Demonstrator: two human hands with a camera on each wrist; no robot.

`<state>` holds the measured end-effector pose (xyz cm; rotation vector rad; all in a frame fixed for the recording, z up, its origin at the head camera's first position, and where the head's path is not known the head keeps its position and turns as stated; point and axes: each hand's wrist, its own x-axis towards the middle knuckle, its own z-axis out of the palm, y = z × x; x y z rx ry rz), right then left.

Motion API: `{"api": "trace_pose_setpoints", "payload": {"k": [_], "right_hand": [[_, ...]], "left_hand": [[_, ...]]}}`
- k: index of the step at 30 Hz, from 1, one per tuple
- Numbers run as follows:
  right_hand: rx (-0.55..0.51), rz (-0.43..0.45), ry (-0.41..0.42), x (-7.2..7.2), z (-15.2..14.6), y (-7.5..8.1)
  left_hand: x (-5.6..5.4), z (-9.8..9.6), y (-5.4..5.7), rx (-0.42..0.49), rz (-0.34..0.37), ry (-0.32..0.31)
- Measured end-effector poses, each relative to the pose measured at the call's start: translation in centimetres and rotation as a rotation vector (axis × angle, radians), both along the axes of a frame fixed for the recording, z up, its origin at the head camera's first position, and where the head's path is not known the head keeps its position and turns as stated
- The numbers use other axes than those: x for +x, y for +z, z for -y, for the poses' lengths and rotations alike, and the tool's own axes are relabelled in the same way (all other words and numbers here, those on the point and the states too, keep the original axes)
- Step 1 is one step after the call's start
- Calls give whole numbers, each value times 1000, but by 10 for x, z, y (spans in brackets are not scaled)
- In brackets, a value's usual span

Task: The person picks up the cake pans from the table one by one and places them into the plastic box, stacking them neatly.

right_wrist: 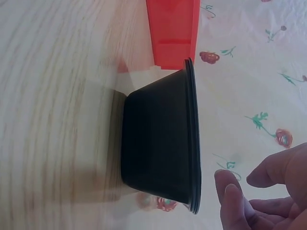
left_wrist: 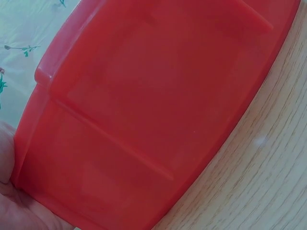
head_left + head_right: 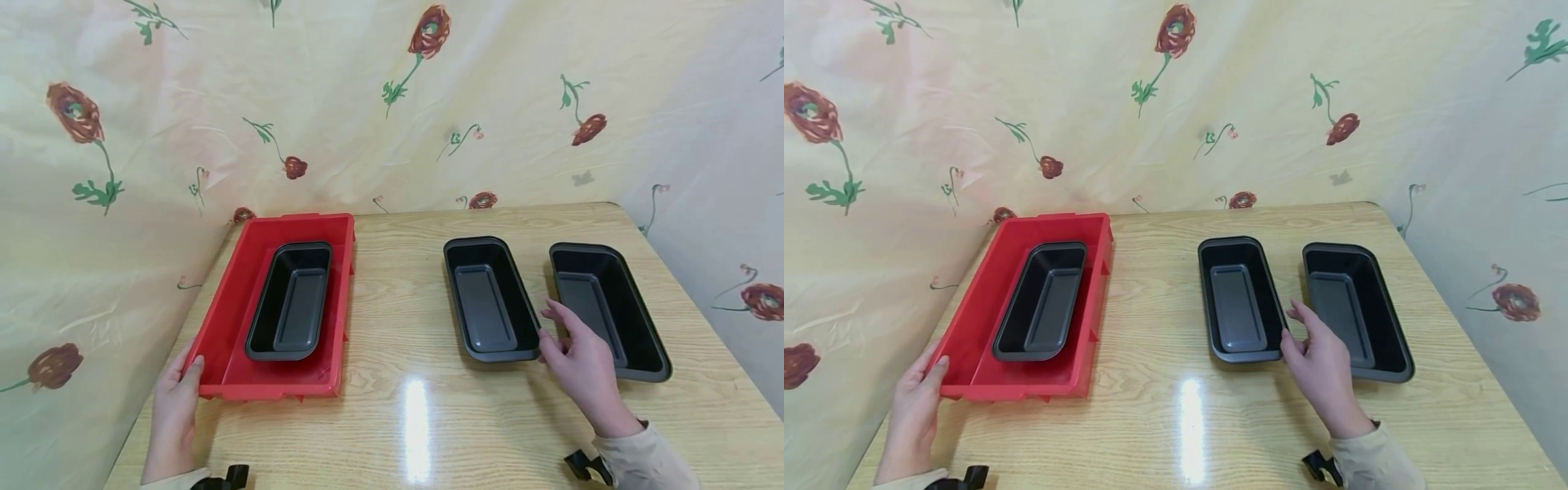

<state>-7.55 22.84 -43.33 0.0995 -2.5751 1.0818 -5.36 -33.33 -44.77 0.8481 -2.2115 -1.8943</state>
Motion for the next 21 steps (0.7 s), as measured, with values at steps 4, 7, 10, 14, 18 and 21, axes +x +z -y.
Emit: {"api": "trace_pose_setpoints", "payload": {"k": [4, 7, 10, 14, 18, 21], "right_hand": [[15, 9, -13, 1, -1, -3], [41, 17, -28, 1, -1, -4], [69, 37, -42, 2, -1, -5], [85, 63, -48, 2, -2, -7], [96, 77, -52, 2, -2, -9], [102, 94, -51, 1, -2, -11]], "left_hand": [[0, -1, 0, 4, -14, 3], [0, 0, 0, 3, -19, -1], [0, 0, 0, -1, -21, -8], [0, 1, -1, -7, -28, -13], [0, 1, -1, -5, -32, -10], [-1, 1, -1, 1, -34, -7]]}}
